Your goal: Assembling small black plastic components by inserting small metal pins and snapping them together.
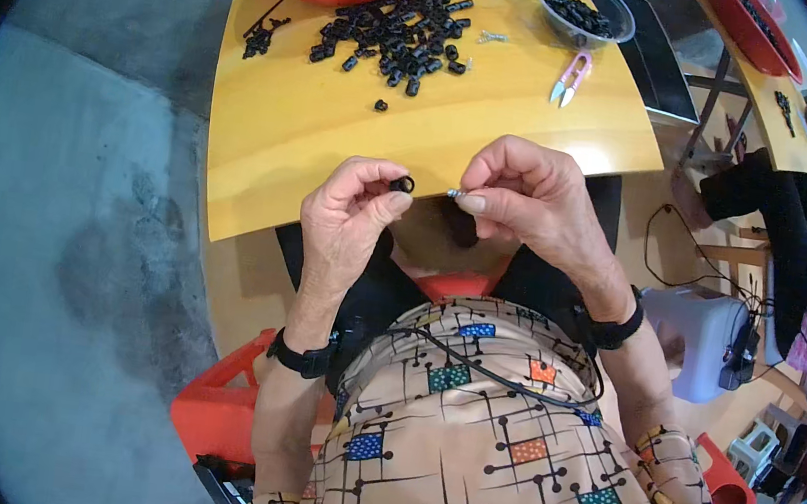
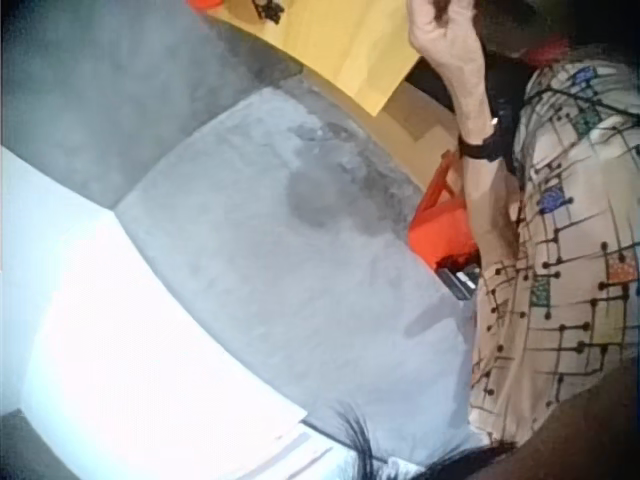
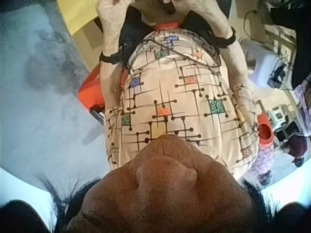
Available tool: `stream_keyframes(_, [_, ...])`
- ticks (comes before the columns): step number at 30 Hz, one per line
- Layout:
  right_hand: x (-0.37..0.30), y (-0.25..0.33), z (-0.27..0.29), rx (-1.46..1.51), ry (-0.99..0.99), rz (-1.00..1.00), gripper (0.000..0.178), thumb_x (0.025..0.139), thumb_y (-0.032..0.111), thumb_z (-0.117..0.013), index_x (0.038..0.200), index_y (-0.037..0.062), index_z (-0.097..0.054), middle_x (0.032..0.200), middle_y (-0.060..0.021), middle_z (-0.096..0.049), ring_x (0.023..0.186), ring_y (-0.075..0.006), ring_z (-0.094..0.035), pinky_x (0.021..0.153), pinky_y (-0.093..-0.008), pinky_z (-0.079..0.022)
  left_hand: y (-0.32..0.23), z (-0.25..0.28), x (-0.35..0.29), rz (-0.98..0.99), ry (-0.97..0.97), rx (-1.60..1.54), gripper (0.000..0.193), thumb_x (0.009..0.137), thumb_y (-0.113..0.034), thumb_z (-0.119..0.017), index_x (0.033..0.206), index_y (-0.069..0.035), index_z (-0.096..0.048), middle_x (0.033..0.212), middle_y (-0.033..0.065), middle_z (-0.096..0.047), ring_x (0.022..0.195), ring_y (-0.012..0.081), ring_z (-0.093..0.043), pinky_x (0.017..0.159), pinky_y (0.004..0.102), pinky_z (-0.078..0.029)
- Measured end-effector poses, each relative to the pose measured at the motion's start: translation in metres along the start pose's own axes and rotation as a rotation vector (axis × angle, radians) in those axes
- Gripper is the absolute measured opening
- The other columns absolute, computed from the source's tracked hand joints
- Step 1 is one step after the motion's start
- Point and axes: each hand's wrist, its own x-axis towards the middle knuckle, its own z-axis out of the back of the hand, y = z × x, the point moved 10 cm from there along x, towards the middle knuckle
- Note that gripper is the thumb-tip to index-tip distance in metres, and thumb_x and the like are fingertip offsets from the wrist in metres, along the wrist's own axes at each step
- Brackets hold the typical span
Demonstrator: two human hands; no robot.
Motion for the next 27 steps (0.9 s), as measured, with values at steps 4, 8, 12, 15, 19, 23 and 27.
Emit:
stream_keyframes(4, [-0.015, 0.017, -0.014, 0.016, 0.068, 0.073, 0.005, 0.082, 0.001, -0.064, 0.086, 0.0015, -0.06, 0.069, 0.0016, -0.06, 0.057, -0.0035, -0.054, 0.048, -0.0171, -0.043, -0.024, -0.022, -0.017, -0.036, 0.1, -0.005, 0.021, 0.076, 0.002, -0.071, 0.095, 0.0, -0.063, 0.088, 0.0008, -0.059, 0.076, 0.0061, -0.054, 0.068, 0.0182, -0.045])
stream_keyframes(8, [-0.025, 0.022, -0.016, -0.007, 0.068, 0.064, 0.005, 0.081, 0.001, -0.064, 0.085, 0.0006, -0.06, 0.068, 0.0007, -0.06, 0.059, -0.004, -0.055, 0.051, -0.0175, -0.044, -0.032, -0.035, -0.024, -0.058, 0.159, -0.021, 0.023, 0.075, 0.001, -0.072, 0.096, 0.0, -0.064, 0.088, 0.0004, -0.06, 0.076, 0.0058, -0.055, 0.066, 0.018, -0.045])
stream_keyframes(12, [-0.033, 0.021, -0.018, -0.128, 0.073, 0.058, 0.005, 0.08, 0.0, -0.064, 0.084, 0.0003, -0.06, 0.068, -0.0004, -0.06, 0.057, -0.0048, -0.054, 0.05, -0.0181, -0.044, -0.048, -0.041, -0.031, -0.179, 0.17, 0.123, 0.022, 0.073, -0.002, -0.073, 0.093, 0.0, -0.063, 0.084, 0.0018, -0.06, 0.073, 0.0084, -0.055, 0.063, 0.0203, -0.045])
stream_keyframes(15, [-0.035, 0.02, -0.016, -0.18, 0.081, 0.068, 0.005, 0.08, 0.0, -0.064, 0.083, 0.0009, -0.06, 0.067, -0.0004, -0.06, 0.056, -0.0051, -0.054, 0.049, -0.0188, -0.044, -0.051, -0.043, -0.036, -0.218, 0.173, 0.219, 0.022, 0.072, -0.003, -0.074, 0.091, -0.001, -0.064, 0.083, 0.0019, -0.06, 0.073, 0.0087, -0.055, 0.063, 0.0206, -0.044])
stream_keyframes(19, [-0.037, 0.017, -0.018, -0.261, 0.1, 0.082, 0.006, 0.079, 0.001, -0.065, 0.082, 0.0013, -0.06, 0.064, -0.0007, -0.06, 0.053, -0.006, -0.055, 0.047, -0.0205, -0.044, -0.057, -0.044, -0.042, -0.287, 0.168, 0.347, 0.024, 0.069, -0.003, -0.075, 0.091, -0.003, -0.065, 0.084, 0.0062, -0.063, 0.073, 0.0145, -0.06, 0.063, 0.025, -0.048])
stream_keyframes(23, [-0.037, 0.021, -0.026, -0.378, 0.146, 0.139, 0.007, 0.078, 0.001, -0.066, 0.081, 0.0006, -0.06, 0.063, -0.0017, -0.06, 0.054, -0.0067, -0.056, 0.047, -0.0216, -0.044, -0.061, -0.044, -0.048, -0.337, 0.168, 0.391, 0.024, 0.069, -0.003, -0.075, 0.091, -0.002, -0.065, 0.083, 0.0071, -0.063, 0.073, 0.0164, -0.061, 0.062, 0.026, -0.048])
stream_keyframes(27, [-0.035, 0.019, -0.029, -0.345, 0.15, 0.113, 0.01, 0.078, 0.004, -0.067, 0.082, 0.0011, -0.059, 0.063, -0.0021, -0.06, 0.054, -0.0071, -0.056, 0.048, -0.0225, -0.044, -0.06, -0.043, -0.052, -0.329, 0.144, 0.407, 0.021, 0.071, -0.006, -0.075, 0.09, -0.002, -0.065, 0.082, 0.0065, -0.063, 0.074, 0.0144, -0.06, 0.064, 0.0242, -0.047])
